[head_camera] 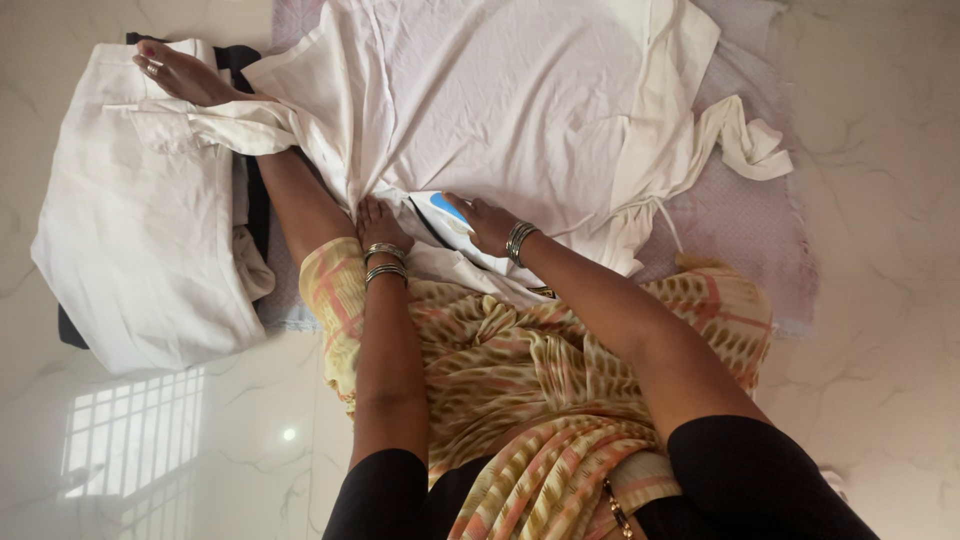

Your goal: The person irons a white shirt laid out on a cloth on the floor. They use an electric iron to smooth the fabric, adjusting the shirt and sleeves as needed.

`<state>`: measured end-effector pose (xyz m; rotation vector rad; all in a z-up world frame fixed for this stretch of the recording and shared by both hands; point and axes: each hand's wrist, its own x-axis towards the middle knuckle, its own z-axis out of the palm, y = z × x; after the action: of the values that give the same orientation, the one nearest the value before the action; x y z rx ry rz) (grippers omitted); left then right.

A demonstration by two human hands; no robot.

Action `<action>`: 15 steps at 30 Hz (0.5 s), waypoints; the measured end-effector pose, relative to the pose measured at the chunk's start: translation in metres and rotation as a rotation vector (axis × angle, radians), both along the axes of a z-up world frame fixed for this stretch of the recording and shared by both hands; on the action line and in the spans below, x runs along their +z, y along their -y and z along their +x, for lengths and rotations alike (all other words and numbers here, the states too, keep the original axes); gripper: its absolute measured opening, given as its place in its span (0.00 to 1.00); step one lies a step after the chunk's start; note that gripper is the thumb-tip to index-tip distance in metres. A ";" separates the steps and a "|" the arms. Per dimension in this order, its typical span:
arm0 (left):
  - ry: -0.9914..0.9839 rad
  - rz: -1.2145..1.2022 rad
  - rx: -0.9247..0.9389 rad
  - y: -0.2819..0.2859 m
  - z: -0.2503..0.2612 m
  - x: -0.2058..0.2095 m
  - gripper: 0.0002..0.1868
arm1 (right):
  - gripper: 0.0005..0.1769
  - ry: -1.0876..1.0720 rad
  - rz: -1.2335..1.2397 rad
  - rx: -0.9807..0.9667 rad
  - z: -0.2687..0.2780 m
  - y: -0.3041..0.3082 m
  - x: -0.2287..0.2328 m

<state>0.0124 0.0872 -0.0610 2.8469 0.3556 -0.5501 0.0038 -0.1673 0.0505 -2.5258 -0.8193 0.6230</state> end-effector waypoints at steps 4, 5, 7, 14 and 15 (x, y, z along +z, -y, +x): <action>0.090 -0.006 0.006 -0.001 -0.005 -0.005 0.49 | 0.53 -0.026 -0.055 -0.032 -0.034 0.010 0.006; 0.113 -0.004 0.003 0.000 -0.005 -0.006 0.48 | 0.53 0.003 -0.065 -0.026 -0.043 0.014 0.009; 0.084 0.004 0.004 0.000 -0.005 -0.005 0.48 | 0.53 0.028 -0.067 -0.056 -0.059 0.025 0.013; 0.105 0.022 -0.012 0.002 -0.006 -0.015 0.43 | 0.50 0.120 -0.075 -0.286 -0.080 0.059 0.011; 0.110 0.013 -0.009 0.002 -0.006 -0.016 0.42 | 0.50 0.122 -0.098 -0.318 -0.078 0.063 0.009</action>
<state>0.0065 0.0847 -0.0774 2.8779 0.3281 -0.3913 -0.0743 -0.2305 0.0592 -2.7251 -0.4176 0.4155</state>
